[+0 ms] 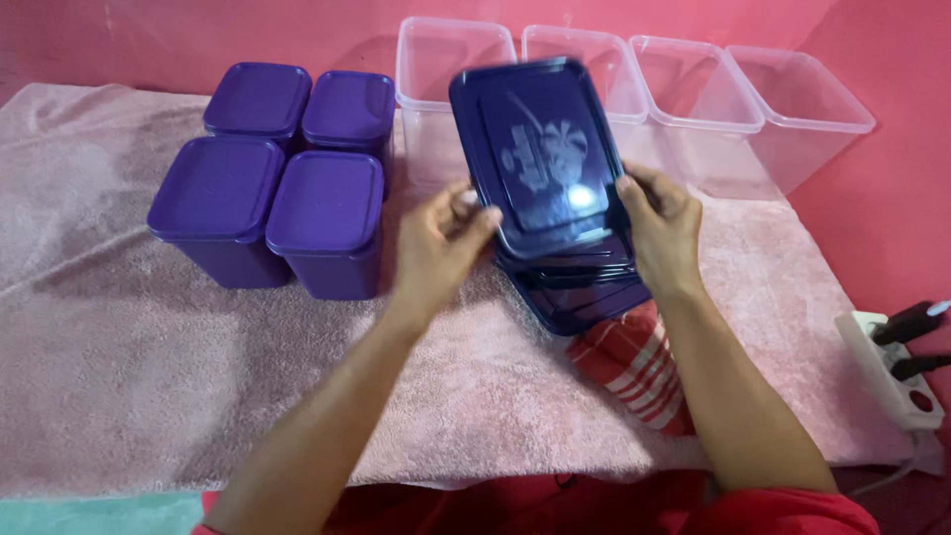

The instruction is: The person sits on the floor and wipes plastic food containers and their lids with a red checkered cloth, opening and repositioning lids, then arranges the lidded containers in rows on the towel.

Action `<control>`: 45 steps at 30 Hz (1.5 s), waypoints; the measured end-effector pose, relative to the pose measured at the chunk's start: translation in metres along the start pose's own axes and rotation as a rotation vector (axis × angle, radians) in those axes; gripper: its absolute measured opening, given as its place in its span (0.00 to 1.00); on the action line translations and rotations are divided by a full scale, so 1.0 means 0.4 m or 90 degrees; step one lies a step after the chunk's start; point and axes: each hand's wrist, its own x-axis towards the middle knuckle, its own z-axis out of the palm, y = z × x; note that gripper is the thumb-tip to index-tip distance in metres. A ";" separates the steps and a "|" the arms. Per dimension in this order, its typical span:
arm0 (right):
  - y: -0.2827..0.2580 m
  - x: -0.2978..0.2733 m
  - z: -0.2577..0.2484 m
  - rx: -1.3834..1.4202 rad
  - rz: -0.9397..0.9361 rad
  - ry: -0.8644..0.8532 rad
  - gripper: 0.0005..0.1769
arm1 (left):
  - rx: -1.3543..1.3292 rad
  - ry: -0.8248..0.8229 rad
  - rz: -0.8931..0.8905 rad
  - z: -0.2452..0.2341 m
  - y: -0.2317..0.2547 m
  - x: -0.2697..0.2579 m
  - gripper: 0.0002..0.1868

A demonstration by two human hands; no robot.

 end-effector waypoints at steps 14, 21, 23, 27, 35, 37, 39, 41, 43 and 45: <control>0.043 0.397 0.255 -0.197 -0.052 -0.043 0.12 | 0.430 0.220 0.108 -0.185 -0.060 0.527 0.13; 0.070 0.413 0.296 -0.378 -0.222 -0.019 0.10 | 0.524 0.262 0.094 -0.174 -0.110 0.592 0.06; 0.056 0.394 0.299 -0.386 -0.271 -0.025 0.09 | 0.542 0.260 0.064 -0.170 -0.117 0.599 0.05; 0.019 0.303 0.288 -0.328 -0.349 -0.039 0.06 | 0.605 0.223 0.046 -0.164 -0.135 0.608 0.11; 0.080 0.049 0.289 -0.500 -0.457 -0.471 0.14 | 0.593 0.216 0.069 -0.155 -0.191 0.627 0.14; 0.103 0.037 0.284 -0.614 -0.397 -0.508 0.18 | 0.588 0.206 0.020 -0.155 -0.189 0.626 0.14; 0.122 0.038 0.259 -0.697 -0.243 -0.532 0.23 | 0.607 0.187 0.014 -0.156 -0.185 0.620 0.13; 0.135 0.041 0.211 -0.716 -0.211 -0.502 0.22 | 0.622 0.168 0.008 -0.156 -0.179 0.609 0.11; 0.138 0.048 0.157 -0.739 -0.191 -0.477 0.21 | 0.632 0.149 0.003 -0.156 -0.173 0.591 0.08; 0.132 0.052 0.116 -0.765 -0.185 -0.459 0.22 | 0.602 0.161 -0.009 -0.155 -0.165 0.571 0.12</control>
